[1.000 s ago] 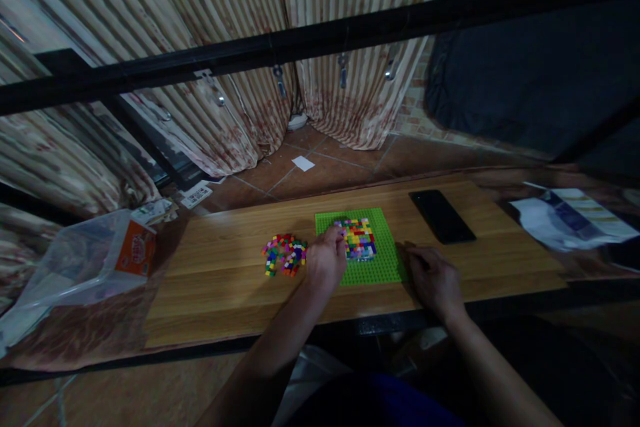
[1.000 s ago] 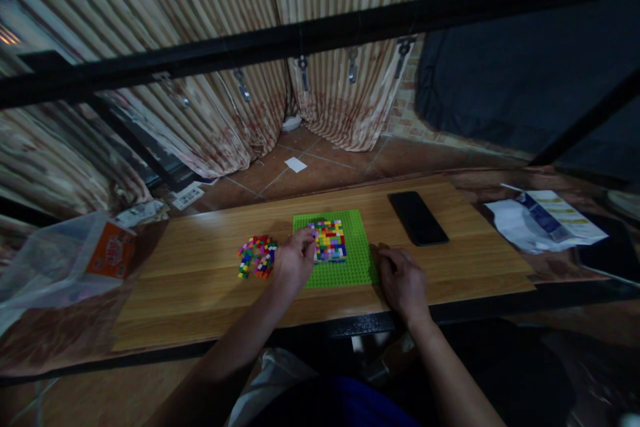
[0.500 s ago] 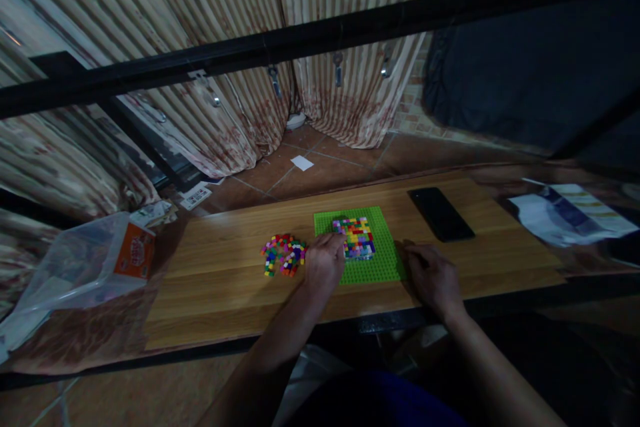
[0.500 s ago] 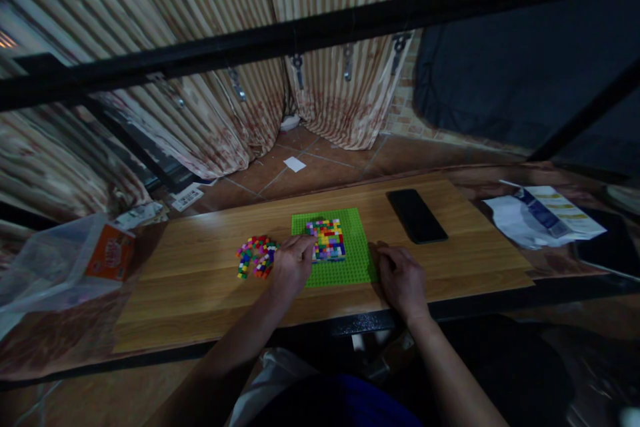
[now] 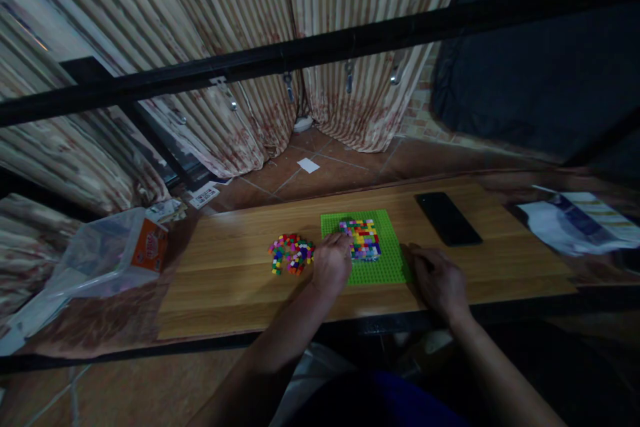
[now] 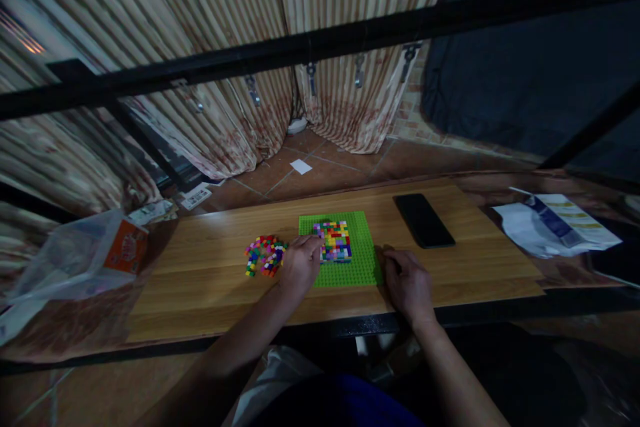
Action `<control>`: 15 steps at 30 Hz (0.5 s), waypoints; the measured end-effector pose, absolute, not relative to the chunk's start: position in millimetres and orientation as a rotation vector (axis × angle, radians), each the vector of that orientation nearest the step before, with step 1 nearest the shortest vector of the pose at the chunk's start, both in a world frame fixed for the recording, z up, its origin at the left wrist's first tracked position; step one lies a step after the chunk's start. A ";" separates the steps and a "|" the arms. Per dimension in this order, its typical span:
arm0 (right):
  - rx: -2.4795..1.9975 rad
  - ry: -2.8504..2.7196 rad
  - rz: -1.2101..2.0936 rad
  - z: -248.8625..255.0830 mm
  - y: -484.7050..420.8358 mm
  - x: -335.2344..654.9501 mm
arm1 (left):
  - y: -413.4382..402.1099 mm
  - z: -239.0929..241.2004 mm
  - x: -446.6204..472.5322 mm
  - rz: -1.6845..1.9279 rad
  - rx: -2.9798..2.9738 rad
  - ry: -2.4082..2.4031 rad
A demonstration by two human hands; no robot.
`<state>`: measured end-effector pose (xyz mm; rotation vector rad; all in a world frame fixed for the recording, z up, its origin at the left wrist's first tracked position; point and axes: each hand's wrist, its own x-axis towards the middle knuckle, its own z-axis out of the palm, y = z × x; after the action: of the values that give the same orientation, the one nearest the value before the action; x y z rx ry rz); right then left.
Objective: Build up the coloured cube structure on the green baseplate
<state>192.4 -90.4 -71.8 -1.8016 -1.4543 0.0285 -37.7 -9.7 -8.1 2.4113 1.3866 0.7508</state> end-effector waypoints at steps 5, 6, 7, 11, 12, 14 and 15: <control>-1.781 -1.461 -0.002 -74.4 -89.4 194.1 | -15.7 -2.4 -43.4 0.838 2.268 1.332; -1.780 -1.467 -0.007 -74.9 -89.4 194.4 | -17.6 -2.5 -46.2 0.888 2.235 1.330; -1.782 -1.475 -0.013 -75.0 -89.4 194.5 | -19.6 -2.8 -50.0 0.935 2.202 1.338; -1.795 -1.483 -0.013 -72.7 -89.8 193.7 | -27.6 -6.1 -78.0 1.015 2.108 1.440; -1.794 -1.479 -0.009 -71.8 -90.0 193.3 | -30.0 -7.4 -88.1 1.012 2.099 1.478; -1.781 -1.471 -0.004 -70.7 -90.4 192.9 | -35.8 -10.4 -110.3 1.032 2.057 1.558; -1.778 -1.471 -0.002 -70.7 -90.5 193.0 | -39.3 -12.1 -121.6 1.038 2.029 1.588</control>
<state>193.0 -90.5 -70.7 -1.7778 -1.4709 -0.0021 -121.6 -39.3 -12.1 2.0294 1.5877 1.0377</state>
